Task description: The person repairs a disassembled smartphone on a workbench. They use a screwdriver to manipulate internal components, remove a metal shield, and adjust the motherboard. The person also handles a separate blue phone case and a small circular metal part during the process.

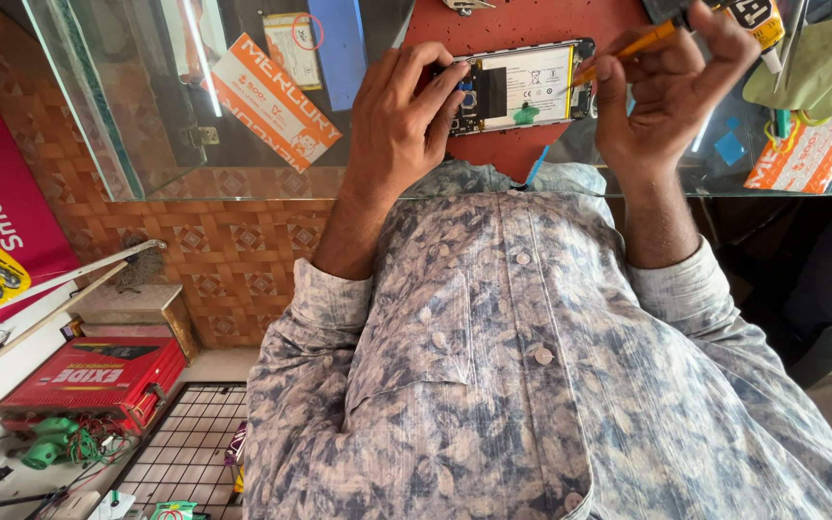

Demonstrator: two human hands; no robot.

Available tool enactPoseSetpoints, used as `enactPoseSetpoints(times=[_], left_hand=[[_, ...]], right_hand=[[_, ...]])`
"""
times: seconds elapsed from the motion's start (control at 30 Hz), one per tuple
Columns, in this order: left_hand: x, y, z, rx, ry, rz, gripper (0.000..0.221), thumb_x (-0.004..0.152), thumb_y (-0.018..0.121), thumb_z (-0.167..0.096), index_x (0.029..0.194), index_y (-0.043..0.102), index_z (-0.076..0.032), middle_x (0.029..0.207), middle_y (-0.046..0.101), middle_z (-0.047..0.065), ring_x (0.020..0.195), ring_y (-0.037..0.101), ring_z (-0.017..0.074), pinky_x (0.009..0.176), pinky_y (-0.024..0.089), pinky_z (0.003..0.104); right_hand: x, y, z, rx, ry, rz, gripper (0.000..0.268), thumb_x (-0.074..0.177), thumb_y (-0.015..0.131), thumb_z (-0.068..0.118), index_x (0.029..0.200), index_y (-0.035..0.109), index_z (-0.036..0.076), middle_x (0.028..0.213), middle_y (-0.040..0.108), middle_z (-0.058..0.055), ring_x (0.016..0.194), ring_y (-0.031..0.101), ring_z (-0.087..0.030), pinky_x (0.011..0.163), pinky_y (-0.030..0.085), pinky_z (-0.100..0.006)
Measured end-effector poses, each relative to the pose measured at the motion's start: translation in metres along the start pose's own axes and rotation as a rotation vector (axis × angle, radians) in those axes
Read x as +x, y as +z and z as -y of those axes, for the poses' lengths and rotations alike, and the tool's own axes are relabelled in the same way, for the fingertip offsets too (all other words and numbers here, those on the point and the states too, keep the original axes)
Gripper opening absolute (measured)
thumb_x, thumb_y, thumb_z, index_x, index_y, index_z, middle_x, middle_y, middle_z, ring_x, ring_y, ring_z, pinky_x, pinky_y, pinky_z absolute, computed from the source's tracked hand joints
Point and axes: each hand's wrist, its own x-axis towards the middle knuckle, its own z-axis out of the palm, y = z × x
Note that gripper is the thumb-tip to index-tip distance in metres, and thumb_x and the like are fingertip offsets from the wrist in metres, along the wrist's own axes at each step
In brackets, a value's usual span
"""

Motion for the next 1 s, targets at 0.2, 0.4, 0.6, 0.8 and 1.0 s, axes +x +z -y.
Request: enactPoseSetpoints(times=[0.2,0.4,0.6,0.8,1.0], left_hand=[[-0.012,0.003,0.003,0.041,0.039,-0.021,0.024,0.099,0.073,-0.009,0.123,0.074,-0.008,0.131,0.06,0.005,0.11,0.059,0.0239,0.095,0.051,0.042],[-0.017,0.008,0.004,0.074,0.056,-0.022,0.028,0.1,0.072,-0.011,0.128,0.073,-0.009,0.132,0.059,0.007,0.113,0.057,0.0259,0.095,0.047,0.044],[-0.018,0.006,0.003,0.074,0.075,-0.029,0.036,0.097,0.072,-0.007,0.133,0.069,-0.007,0.133,0.059,0.009,0.112,0.056,0.0269,0.095,0.046,0.045],[-0.02,0.007,0.004,0.075,0.077,-0.033,0.034,0.098,0.072,-0.008,0.132,0.069,-0.006,0.132,0.058,0.009,0.112,0.055,0.0261,0.094,0.045,0.044],[-0.02,0.01,0.006,0.09,0.086,-0.037,0.034,0.099,0.072,-0.01,0.132,0.069,-0.007,0.132,0.059,0.008,0.111,0.055,0.0255,0.094,0.045,0.044]], right_hand=[[0.028,0.006,0.007,-0.249,0.219,0.273,0.023,0.098,0.062,-0.012,0.12,0.061,-0.002,0.08,0.065,-0.012,0.061,0.058,-0.016,0.055,0.044,-0.03],[0.06,0.039,-0.02,-0.238,0.095,0.509,0.024,0.098,0.083,0.0,0.093,0.061,-0.004,0.087,0.068,-0.008,0.079,0.07,-0.011,0.071,0.055,-0.028],[0.068,0.048,-0.037,-0.225,0.202,0.624,0.022,0.096,0.085,0.002,0.097,0.064,-0.004,0.084,0.066,-0.007,0.079,0.068,-0.012,0.066,0.054,-0.026],[0.062,0.047,-0.043,-0.19,0.193,0.627,0.02,0.099,0.086,0.002,0.098,0.067,-0.003,0.087,0.07,-0.007,0.085,0.072,-0.011,0.072,0.058,-0.024],[0.06,0.053,-0.036,-0.296,0.229,0.591,0.021,0.094,0.088,0.005,0.096,0.069,-0.002,0.09,0.072,-0.007,0.08,0.072,-0.011,0.068,0.057,-0.025]])
